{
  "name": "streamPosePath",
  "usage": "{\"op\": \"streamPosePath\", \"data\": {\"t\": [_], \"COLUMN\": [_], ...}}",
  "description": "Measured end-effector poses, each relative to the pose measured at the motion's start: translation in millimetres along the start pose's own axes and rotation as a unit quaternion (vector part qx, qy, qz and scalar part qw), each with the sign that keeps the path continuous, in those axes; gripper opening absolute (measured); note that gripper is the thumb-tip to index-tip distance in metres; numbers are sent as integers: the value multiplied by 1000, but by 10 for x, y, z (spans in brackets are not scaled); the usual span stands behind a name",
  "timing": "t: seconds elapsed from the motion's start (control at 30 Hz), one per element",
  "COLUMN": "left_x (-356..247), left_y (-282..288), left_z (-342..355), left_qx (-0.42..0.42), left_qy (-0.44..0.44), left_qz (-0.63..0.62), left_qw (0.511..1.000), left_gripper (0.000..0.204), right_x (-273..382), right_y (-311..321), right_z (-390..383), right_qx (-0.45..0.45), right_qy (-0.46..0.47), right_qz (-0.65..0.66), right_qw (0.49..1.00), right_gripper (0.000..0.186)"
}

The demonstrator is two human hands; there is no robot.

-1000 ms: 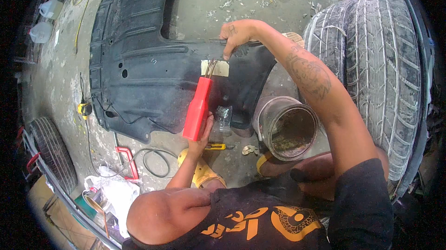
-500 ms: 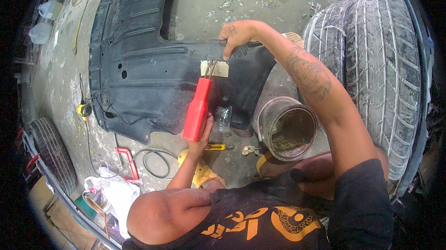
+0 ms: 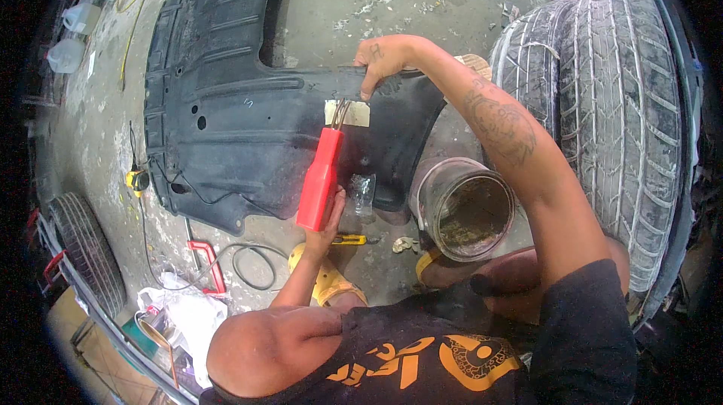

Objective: Repairing a crack in an automotive plastic splash guard using a heat stapler tool.

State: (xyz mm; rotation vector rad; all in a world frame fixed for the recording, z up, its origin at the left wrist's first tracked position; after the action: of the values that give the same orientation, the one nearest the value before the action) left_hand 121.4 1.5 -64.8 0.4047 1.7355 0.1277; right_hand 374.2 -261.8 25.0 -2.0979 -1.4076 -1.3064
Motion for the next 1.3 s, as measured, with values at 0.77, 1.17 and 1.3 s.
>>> {"op": "streamPosePath", "data": {"t": [0.77,1.17,1.3], "left_x": [109,74,130], "left_y": [-14,-5,-5], "left_z": [-21,-8,-27], "left_qx": [-2,8,4], "left_qy": [-21,1,-39], "left_qz": [-3,-34,19], "left_qw": [1000,999,999], "left_gripper": [21,22,21], "right_x": [-60,-28,0], "right_y": [-11,-16,-14], "right_z": [7,21,6], "right_qx": [4,19,19], "right_qy": [-3,18,4], "right_qz": [12,41,14], "right_qw": [1000,999,1000], "right_gripper": [29,29,30]}}
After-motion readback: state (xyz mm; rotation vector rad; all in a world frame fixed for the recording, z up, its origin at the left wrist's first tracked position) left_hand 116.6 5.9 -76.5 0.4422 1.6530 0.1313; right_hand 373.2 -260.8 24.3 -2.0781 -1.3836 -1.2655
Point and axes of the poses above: each hand's wrist, its own z-axis towards the middle knuckle, its own y-axis out of the back of the hand, x = y × z, the point moved 1 cm from there along z, towards the middle knuckle, and after that the axes turned 13 degrees about y, right-handed, at the moved point
